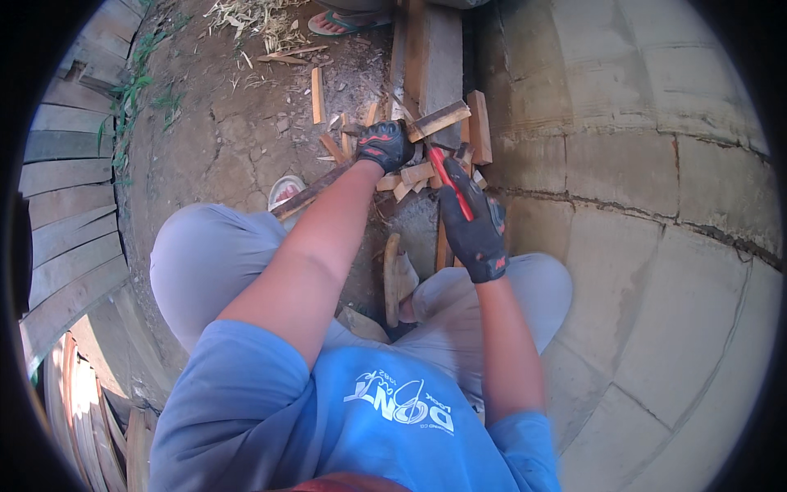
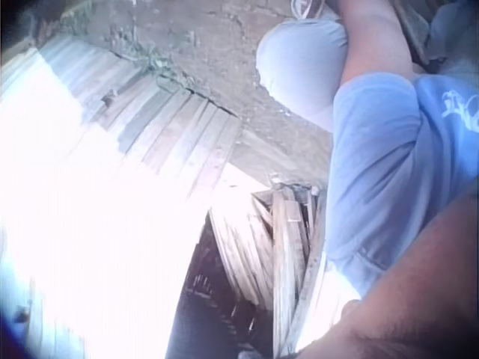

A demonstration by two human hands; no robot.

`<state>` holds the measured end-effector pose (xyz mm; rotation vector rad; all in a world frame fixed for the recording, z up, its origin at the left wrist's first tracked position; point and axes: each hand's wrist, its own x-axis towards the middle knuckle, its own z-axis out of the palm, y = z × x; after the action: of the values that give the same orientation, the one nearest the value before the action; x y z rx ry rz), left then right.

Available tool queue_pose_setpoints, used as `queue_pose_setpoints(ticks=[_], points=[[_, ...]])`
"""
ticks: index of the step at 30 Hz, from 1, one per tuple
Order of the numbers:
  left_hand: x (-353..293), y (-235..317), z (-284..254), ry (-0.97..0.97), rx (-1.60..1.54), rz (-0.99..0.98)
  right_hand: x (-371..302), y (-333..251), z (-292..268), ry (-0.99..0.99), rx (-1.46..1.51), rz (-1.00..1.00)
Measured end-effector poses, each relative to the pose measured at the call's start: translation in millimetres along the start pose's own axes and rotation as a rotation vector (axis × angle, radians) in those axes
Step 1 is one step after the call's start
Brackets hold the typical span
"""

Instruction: The person sits on the ground and uses a hand saw to cut a small wooden stick into smaller pieces. They hold the wood with one hand and saw with the other, creating a pile of cut wood scraps.

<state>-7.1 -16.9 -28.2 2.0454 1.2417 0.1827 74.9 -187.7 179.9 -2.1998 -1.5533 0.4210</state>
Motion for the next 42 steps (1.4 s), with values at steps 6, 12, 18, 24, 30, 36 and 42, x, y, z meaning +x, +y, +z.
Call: queue_pose_setpoints(ticks=[6, 12, 18, 24, 30, 36, 42], points=[[-1.5, 7.0, -0.6, -0.017, 0.067, 0.034, -77.8, -21.9, -58.1, -0.04, 0.0, 0.219], [2.9, -2.8, 7.4, 0.02, 0.066, 0.023, -112.0, -42.7, -95.7, -0.062, -0.05, 0.147], [-3.1, 5.0, 3.7, 0.01, -0.005, 0.032, -4.7, -3.6, 7.1, 0.014, -0.129, -0.044], [-0.1, 7.9, 4.8, -0.041, -0.017, 0.004, 76.2, 24.7, 62.4, 0.046, 0.068, -0.047], [0.6, 2.6, 1.3, -0.015, 0.011, -0.003, -16.1, -1.3, -11.7, -0.03, 0.064, 0.187], [0.8, 2.0, -3.7, -0.042, -0.003, 0.007, -84.1, -13.8, -72.1, -0.087, -0.112, 0.078], [-2.1, 7.1, -9.7, -0.101, -0.025, -0.014, 10.9, -13.7, -11.1, -0.08, -0.026, 0.008]])
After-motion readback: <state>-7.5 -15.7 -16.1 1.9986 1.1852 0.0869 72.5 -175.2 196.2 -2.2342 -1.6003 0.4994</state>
